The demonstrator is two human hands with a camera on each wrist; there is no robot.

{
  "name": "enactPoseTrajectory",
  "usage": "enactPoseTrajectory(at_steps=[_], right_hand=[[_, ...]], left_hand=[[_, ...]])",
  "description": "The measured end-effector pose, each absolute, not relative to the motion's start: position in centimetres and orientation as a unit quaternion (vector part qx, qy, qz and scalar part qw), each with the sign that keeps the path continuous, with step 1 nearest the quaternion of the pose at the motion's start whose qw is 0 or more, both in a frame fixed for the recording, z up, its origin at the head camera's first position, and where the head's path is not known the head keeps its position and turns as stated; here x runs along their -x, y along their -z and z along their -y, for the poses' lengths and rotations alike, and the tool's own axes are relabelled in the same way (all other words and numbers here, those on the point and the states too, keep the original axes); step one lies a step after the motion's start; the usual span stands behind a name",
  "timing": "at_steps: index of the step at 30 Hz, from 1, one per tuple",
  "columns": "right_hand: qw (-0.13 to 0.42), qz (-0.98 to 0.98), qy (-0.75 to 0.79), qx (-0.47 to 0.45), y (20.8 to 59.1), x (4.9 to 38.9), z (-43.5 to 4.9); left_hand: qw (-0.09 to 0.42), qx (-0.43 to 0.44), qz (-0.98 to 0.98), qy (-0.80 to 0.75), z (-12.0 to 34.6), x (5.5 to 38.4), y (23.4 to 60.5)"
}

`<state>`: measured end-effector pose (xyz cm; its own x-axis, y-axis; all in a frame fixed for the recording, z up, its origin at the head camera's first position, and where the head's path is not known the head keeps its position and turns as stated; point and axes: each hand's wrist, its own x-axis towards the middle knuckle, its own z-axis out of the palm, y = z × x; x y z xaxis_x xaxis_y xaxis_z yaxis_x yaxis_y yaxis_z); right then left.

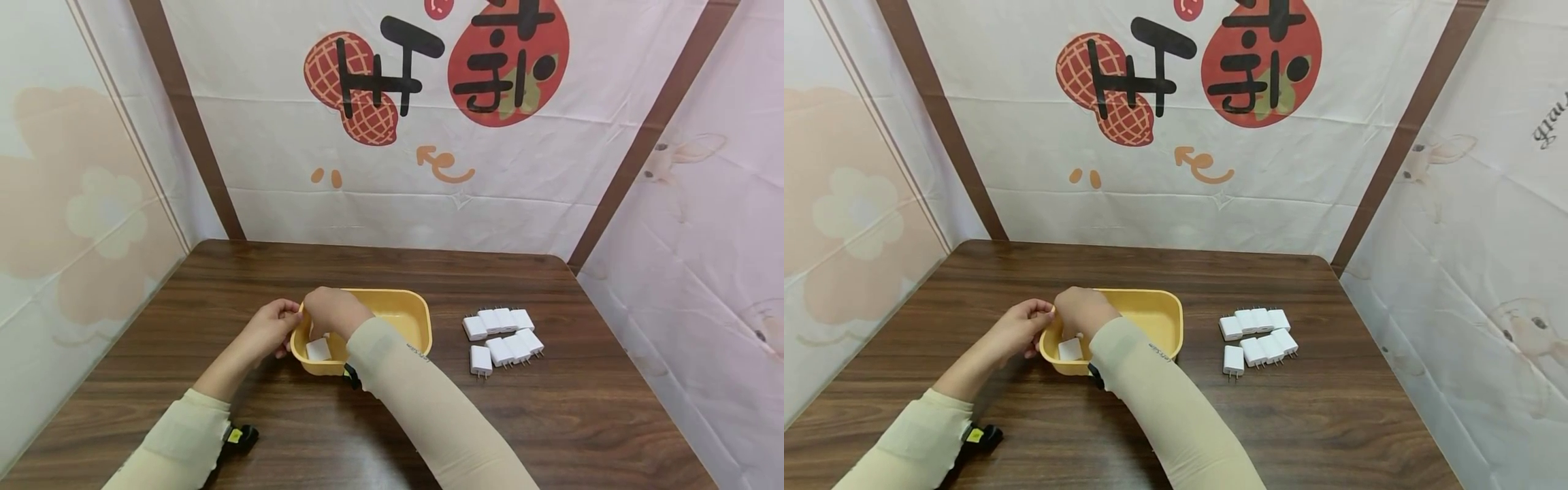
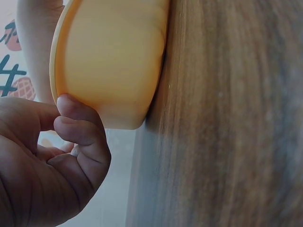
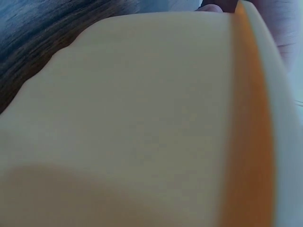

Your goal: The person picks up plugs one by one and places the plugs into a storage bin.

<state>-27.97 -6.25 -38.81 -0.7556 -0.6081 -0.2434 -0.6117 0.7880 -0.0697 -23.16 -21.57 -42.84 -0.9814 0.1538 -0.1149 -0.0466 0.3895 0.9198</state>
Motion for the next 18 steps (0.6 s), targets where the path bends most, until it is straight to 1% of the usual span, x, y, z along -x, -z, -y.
enactPoseTrajectory(at_steps=[18], right_hand=[[0.121,-0.939,-0.006,0.323,39.00,27.93,6.07]], left_hand=[[0.091,-0.029,-0.826,-0.555,21.40,23.22,42.92]])
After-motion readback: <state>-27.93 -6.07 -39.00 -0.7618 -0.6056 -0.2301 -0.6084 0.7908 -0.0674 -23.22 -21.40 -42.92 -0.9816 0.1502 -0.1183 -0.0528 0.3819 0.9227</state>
